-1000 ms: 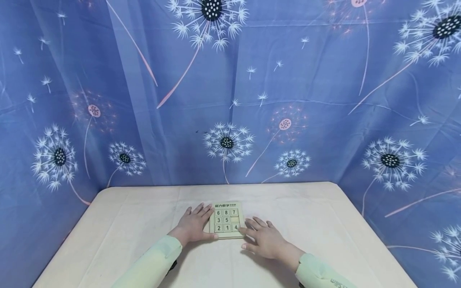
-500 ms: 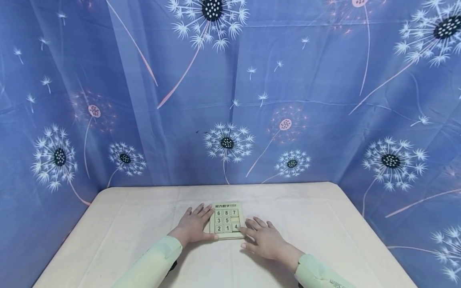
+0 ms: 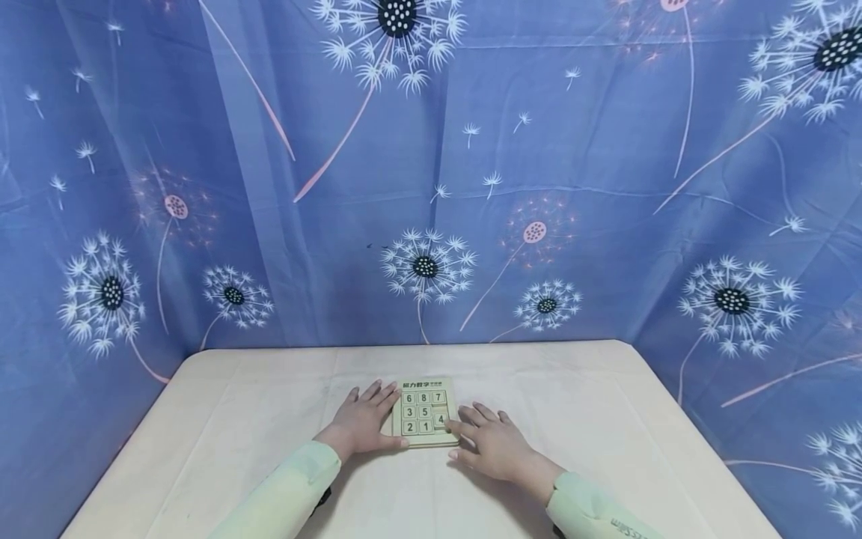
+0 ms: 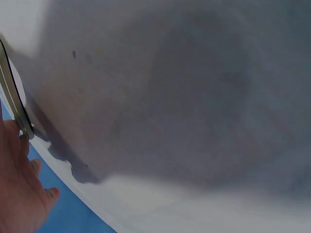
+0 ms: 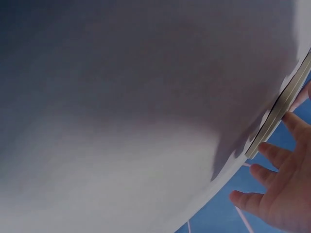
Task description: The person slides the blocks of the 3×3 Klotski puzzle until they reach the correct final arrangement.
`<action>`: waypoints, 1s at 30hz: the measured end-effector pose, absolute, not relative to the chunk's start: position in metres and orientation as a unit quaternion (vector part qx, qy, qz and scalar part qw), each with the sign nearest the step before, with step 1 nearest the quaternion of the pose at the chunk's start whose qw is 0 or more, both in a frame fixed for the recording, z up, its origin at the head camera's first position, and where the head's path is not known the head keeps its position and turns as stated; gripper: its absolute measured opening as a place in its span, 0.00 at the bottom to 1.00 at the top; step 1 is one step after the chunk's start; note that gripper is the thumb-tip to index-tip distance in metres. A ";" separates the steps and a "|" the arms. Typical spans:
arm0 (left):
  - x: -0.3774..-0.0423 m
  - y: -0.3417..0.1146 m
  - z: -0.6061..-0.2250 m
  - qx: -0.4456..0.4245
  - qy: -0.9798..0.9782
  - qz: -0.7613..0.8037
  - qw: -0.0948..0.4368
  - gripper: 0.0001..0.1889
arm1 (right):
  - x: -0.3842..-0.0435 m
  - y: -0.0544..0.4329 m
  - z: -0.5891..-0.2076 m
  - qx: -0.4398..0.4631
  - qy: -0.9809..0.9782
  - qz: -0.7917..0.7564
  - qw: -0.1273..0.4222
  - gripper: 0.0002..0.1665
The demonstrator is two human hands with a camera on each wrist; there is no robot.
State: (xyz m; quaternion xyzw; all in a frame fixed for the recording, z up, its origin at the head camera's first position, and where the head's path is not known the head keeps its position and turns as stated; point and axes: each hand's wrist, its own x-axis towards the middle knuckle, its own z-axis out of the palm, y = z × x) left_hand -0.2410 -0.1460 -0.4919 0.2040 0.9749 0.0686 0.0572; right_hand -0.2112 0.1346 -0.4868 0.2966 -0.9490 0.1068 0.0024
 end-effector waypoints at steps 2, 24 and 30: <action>-0.241 -0.146 -0.493 0.204 0.975 0.064 0.058 0.50 | -0.212 0.134 -0.488 0.296 -0.949 0.109 0.004 0.33; -0.239 -0.145 -0.490 0.192 0.977 0.065 0.064 0.52 | -0.218 0.131 -0.489 0.270 -0.956 0.116 -0.021 0.35; -0.239 -0.145 -0.491 0.194 0.977 0.067 0.062 0.52 | -0.219 0.131 -0.491 0.276 -0.955 0.111 -0.009 0.34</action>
